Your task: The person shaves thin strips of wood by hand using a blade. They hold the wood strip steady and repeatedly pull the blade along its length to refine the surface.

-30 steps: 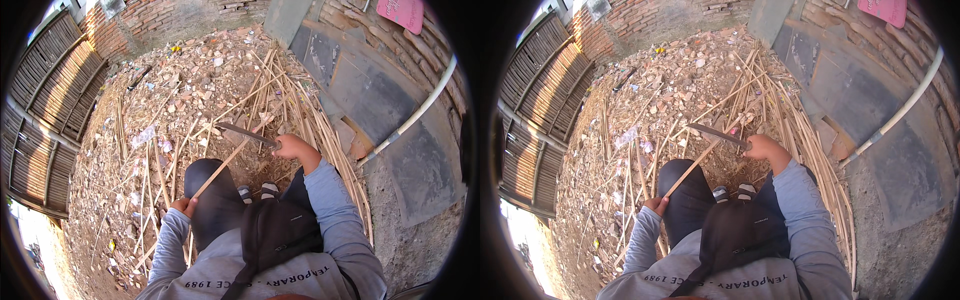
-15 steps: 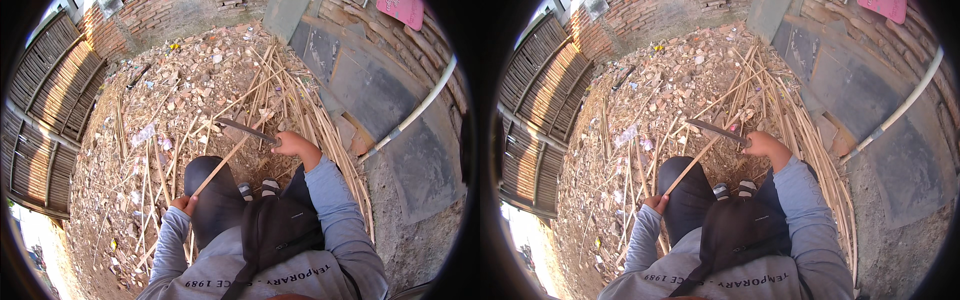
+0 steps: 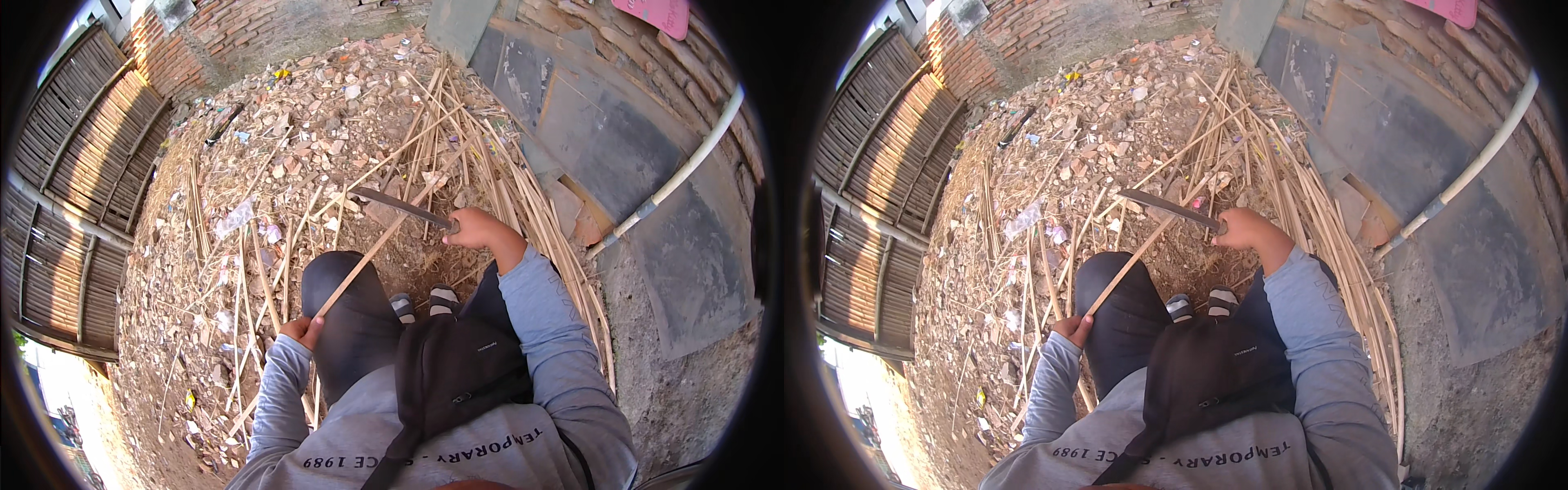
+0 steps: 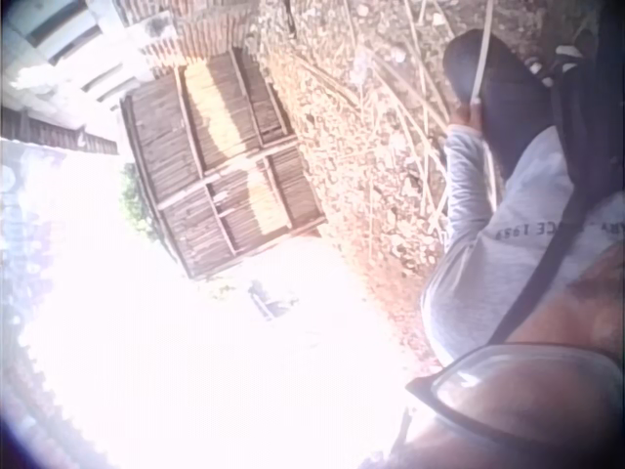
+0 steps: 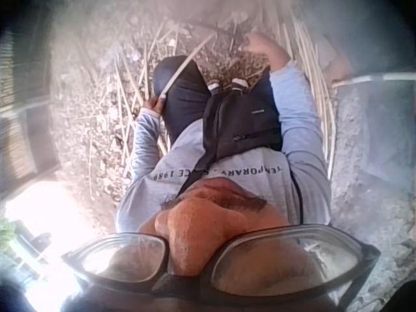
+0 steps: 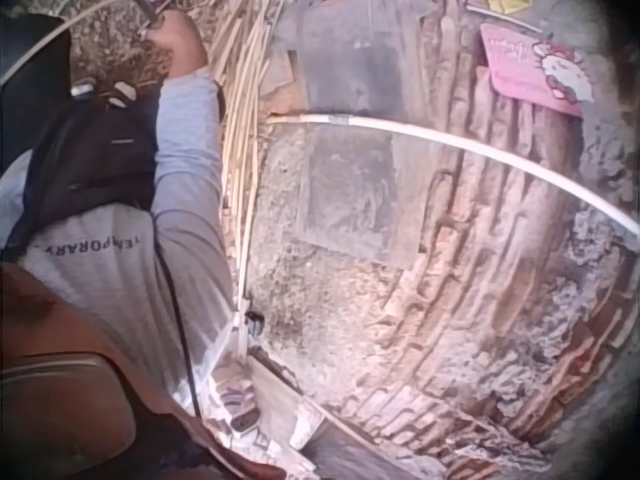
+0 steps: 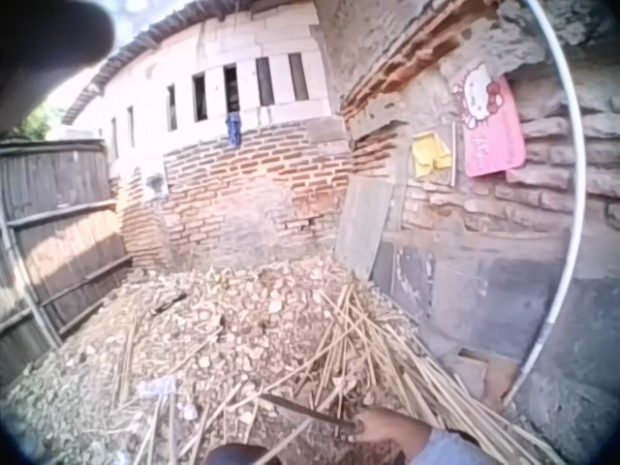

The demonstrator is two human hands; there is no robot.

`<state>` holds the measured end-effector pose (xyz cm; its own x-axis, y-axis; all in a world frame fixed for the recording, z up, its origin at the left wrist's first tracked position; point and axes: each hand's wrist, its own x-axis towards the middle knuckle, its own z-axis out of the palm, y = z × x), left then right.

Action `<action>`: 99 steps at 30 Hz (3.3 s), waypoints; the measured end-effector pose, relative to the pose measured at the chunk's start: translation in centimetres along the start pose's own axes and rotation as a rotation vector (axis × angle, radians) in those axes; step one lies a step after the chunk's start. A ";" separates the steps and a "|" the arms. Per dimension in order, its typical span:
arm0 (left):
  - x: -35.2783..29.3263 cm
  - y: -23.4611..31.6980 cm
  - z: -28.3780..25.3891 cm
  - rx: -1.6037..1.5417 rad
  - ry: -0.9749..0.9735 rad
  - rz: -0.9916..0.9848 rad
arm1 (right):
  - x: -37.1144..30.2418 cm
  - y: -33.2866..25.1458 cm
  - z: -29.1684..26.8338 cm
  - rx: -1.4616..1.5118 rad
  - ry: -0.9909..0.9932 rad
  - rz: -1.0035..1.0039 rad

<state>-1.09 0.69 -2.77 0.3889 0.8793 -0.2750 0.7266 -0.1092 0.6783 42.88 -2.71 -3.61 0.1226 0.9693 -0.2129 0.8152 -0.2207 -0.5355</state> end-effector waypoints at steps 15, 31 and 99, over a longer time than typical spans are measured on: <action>-0.1 0.4 -0.2 -0.075 -0.034 -0.036 | 0.2 0.4 0.2 -0.007 -0.020 -0.005; 0.4 -0.7 0.3 -0.210 -0.033 -0.038 | 0.2 0.4 0.3 0.038 0.000 -0.041; 0.0 0.7 -0.8 0.219 -0.020 -0.011 | -0.1 -0.3 0.5 -0.105 -0.053 -0.121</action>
<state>-0.99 0.99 -1.79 0.3902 0.8717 -0.2963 0.8355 -0.2001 0.5117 42.28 -2.78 -3.85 -0.0080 0.9806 -0.1960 0.8771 -0.0873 -0.4724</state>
